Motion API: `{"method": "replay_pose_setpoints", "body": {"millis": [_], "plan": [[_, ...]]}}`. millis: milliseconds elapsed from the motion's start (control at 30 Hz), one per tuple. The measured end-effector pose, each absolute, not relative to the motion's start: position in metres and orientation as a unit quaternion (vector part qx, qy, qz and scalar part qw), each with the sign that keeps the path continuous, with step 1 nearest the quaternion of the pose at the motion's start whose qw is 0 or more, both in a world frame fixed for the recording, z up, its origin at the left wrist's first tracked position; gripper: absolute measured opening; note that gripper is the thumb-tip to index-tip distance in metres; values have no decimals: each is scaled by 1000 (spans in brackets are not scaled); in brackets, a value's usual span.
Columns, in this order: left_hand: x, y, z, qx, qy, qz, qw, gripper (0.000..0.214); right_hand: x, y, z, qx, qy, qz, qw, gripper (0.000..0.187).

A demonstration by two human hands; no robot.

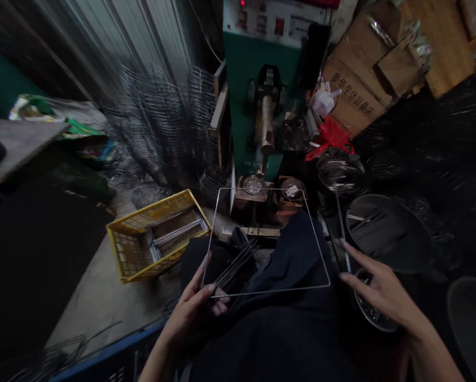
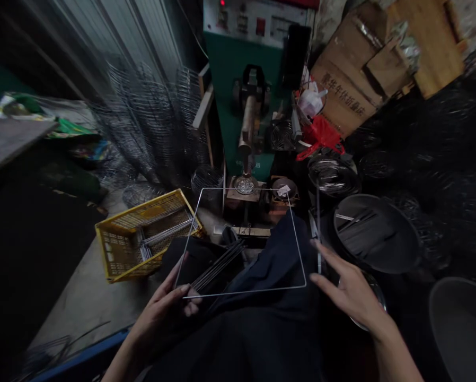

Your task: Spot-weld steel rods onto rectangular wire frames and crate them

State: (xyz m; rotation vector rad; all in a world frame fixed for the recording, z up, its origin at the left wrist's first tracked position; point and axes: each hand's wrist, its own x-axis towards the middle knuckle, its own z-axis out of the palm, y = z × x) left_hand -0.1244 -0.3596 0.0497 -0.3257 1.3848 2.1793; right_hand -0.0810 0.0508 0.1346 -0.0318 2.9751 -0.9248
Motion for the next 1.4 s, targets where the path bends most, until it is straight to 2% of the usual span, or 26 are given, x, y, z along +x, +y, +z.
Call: {"method": "replay_pose_setpoints", "body": {"millis": [167,300,633,1067,1267,1400], "plan": [[-130,-355,50,-111,532,788,287,95,-116,-15,109,-197,929,-307,54,64],[-130,-350,52,-117,530,785,297,100,-133,-40,78,-250,918,-298,74,70],[-131,-324,48,-124,502,805,292,101,-136,-42,79,-225,932,-283,29,72],[-137,-323,52,-133,510,797,294,102,-137,-57,65,-227,927,-295,44,75],[-138,-323,45,-116,518,794,298,101,-138,-59,58,-234,925,-290,67,74],[-138,-329,38,-111,520,795,292,98,-133,-36,48,-191,945,-258,56,65]]}}
